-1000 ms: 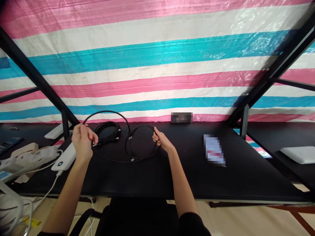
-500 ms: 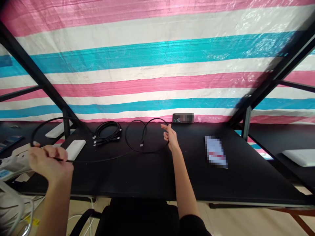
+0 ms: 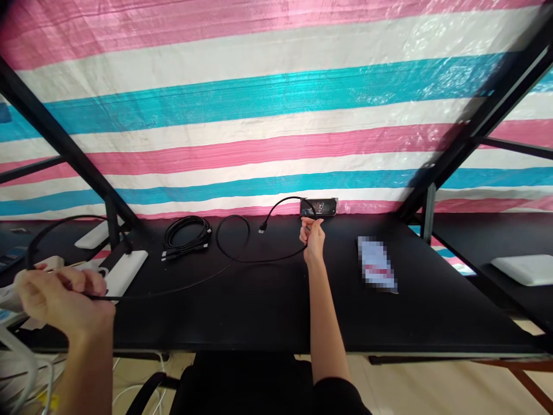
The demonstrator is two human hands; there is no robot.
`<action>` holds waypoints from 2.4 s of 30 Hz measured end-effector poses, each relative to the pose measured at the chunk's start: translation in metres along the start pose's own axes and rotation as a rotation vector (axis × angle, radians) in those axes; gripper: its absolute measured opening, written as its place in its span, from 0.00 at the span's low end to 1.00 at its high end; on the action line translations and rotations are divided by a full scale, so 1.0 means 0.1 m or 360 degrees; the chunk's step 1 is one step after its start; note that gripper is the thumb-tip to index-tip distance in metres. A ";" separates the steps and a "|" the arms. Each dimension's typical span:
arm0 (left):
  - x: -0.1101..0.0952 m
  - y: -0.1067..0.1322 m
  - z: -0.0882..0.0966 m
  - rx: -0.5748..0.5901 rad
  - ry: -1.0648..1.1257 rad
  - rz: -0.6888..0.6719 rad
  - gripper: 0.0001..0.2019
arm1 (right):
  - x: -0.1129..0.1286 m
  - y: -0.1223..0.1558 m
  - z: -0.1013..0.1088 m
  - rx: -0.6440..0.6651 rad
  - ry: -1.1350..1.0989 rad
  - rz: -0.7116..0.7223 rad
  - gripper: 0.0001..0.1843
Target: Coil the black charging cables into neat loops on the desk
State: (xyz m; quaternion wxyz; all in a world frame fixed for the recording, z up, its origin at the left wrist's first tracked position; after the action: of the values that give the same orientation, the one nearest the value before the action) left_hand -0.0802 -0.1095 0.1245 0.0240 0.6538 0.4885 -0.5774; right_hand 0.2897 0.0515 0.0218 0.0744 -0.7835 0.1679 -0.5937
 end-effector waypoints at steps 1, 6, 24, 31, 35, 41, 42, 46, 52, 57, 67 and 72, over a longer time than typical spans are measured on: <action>0.00 0.03 -0.04 0.0072 -0.0002 0.0000 0.08 | -0.01 0.00 0.00 0.0022 0.0017 -0.0002 0.32; 0.10 0.17 -0.20 0.0330 0.0051 0.0077 0.07 | -0.03 0.00 -0.02 0.0094 -0.0083 -0.0012 0.31; 0.65 1.04 -0.69 0.2221 -0.1512 -0.0862 0.24 | 0.01 0.06 -0.12 0.0253 0.0138 -0.0057 0.30; 1.20 0.82 -0.76 0.2281 -0.2006 -0.0498 0.21 | 0.03 0.06 -0.13 0.0297 0.0129 -0.0044 0.28; 1.08 0.66 -0.79 0.2292 -0.1784 -0.0505 0.14 | 0.01 0.06 -0.12 0.0216 0.0113 -0.0078 0.25; 0.75 0.38 -0.84 0.1661 -0.1393 -0.0548 0.11 | -0.12 0.04 -0.06 0.0099 0.0087 -0.0202 0.24; 0.70 0.31 -0.83 0.1488 -0.1295 -0.0497 0.11 | -0.13 0.03 -0.05 0.0109 0.0097 -0.0210 0.24; 0.55 0.05 -0.73 0.0960 -0.1021 -0.0340 0.10 | -0.14 0.02 -0.03 0.0098 0.0112 -0.0187 0.24; 0.52 -0.09 -0.53 0.0627 -0.0810 -0.0263 0.10 | -0.06 0.00 0.02 -0.0048 0.0019 -0.0100 0.25; 0.45 0.04 -0.49 0.0781 -0.1007 -0.0489 0.07 | -0.03 0.03 -0.05 0.0055 0.0178 -0.0028 0.24; 0.35 0.48 -0.81 0.1729 -0.1056 -0.1190 0.05 | -0.08 0.17 -0.42 0.0748 0.0375 -0.0012 0.23; 0.34 0.76 -1.03 0.1900 -0.1157 -0.0978 0.10 | -0.04 0.22 -0.51 0.0907 0.0095 -0.0223 0.27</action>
State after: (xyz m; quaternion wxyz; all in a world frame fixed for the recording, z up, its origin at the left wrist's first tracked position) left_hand 0.0407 -0.0668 0.0920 -0.3360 0.1594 0.2147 -0.9031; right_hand 0.2361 0.0368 0.0257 0.2453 -0.7229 -0.0578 -0.6434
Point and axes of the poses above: each hand's wrist, its own y-axis away from the middle knuckle, its own z-axis out of the back of the hand, x = y × z, the point moved 1 cm from there along -y, towards the middle knuckle, and after that the axes turned 13 degrees about x, right-handed, at the moved point
